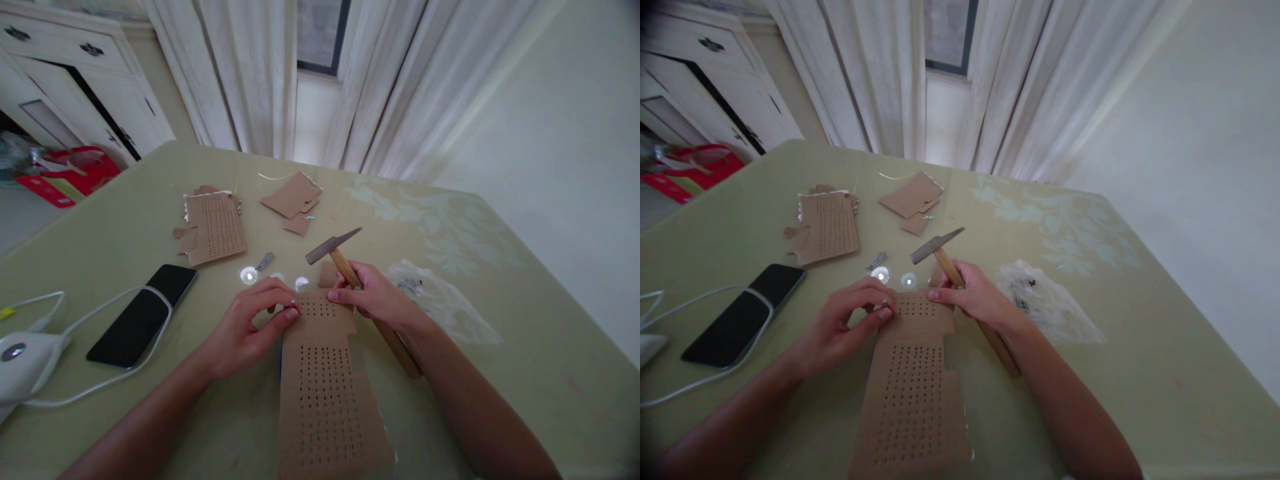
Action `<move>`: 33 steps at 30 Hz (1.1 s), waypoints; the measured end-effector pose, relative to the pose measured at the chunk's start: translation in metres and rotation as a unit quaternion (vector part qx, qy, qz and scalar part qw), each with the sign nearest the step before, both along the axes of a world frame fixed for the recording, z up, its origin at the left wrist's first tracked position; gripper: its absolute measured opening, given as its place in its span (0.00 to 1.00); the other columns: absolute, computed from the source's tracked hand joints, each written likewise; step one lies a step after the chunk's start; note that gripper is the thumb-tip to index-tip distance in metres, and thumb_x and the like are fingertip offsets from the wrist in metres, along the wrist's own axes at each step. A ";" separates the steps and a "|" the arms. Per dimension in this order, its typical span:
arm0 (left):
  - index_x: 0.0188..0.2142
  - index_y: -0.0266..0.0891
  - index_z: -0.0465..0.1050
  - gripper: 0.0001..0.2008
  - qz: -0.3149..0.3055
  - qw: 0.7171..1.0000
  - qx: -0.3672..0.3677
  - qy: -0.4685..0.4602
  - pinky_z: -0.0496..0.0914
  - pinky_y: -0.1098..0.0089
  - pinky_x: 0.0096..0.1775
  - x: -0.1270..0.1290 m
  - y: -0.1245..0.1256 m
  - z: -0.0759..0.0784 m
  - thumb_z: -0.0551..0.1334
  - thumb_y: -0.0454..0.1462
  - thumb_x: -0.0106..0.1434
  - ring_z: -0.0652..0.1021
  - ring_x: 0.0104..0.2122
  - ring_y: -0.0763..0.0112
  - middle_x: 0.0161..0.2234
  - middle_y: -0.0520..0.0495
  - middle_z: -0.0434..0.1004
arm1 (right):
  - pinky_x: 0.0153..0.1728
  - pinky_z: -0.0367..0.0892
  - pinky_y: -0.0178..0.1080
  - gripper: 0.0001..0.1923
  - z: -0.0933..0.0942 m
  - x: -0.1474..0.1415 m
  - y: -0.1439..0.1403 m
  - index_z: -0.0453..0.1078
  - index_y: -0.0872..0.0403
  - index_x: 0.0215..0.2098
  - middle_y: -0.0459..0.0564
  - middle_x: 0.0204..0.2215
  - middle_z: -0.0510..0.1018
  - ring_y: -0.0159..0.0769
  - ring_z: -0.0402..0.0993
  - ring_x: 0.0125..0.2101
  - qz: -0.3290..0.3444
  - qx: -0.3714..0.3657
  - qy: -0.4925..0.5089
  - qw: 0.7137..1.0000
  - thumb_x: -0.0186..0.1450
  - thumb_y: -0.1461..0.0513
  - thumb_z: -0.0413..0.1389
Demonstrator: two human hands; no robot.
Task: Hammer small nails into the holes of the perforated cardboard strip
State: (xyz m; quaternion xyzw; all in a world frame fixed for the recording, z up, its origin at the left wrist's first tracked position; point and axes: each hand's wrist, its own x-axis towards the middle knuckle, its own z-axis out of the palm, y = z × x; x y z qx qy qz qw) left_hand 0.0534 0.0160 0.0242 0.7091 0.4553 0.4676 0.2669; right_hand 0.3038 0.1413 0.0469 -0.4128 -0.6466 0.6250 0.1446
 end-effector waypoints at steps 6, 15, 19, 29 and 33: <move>0.42 0.43 0.81 0.06 -0.013 1.000 -0.005 0.015 0.75 0.67 0.43 -0.003 0.000 0.001 0.65 0.34 0.76 0.81 0.40 0.67 0.40 0.47 0.83 | 0.21 0.53 0.34 0.27 0.001 0.000 0.000 0.69 0.50 0.37 0.38 0.26 0.71 0.28 0.59 0.21 0.005 0.005 0.002 1.000 0.57 0.46 0.77; 0.41 0.43 0.83 0.06 -0.015 1.000 0.016 0.018 0.76 0.67 0.41 -0.002 0.000 0.003 0.66 0.34 0.75 0.83 0.38 0.66 0.39 0.45 0.84 | 0.25 0.55 0.36 0.24 0.001 0.000 0.002 0.68 0.50 0.37 0.39 0.27 0.68 0.31 0.60 0.24 0.024 0.064 -0.021 0.997 0.63 0.44 0.72; 0.43 0.43 0.83 0.06 -0.019 0.999 0.028 0.029 0.76 0.68 0.42 -0.003 -0.001 0.002 0.67 0.32 0.74 0.82 0.39 0.66 0.40 0.46 0.84 | 0.29 0.56 0.39 0.22 0.027 0.009 -0.004 0.62 0.49 0.31 0.42 0.27 0.67 0.35 0.64 0.28 0.055 0.227 -0.082 0.969 0.78 0.46 0.55; 0.45 0.43 0.82 0.08 -0.016 0.996 0.062 0.060 0.75 0.69 0.42 -0.004 -0.004 0.004 0.66 0.30 0.74 0.80 0.41 0.67 0.43 0.45 0.78 | 0.32 0.58 0.44 0.19 0.091 0.018 -0.062 0.72 0.48 0.39 0.50 0.32 0.82 0.42 0.76 0.30 0.115 0.360 -0.174 0.909 0.83 0.49 0.48; 0.42 0.41 0.82 0.07 -0.017 0.996 0.052 0.072 0.75 0.69 0.43 -0.002 -0.004 0.004 0.65 0.30 0.74 0.80 0.42 0.67 0.44 0.45 0.78 | 0.33 0.58 0.44 0.16 0.090 0.017 -0.067 0.75 0.47 0.44 0.50 0.34 0.85 0.43 0.78 0.30 0.152 0.382 -0.189 0.892 0.83 0.51 0.49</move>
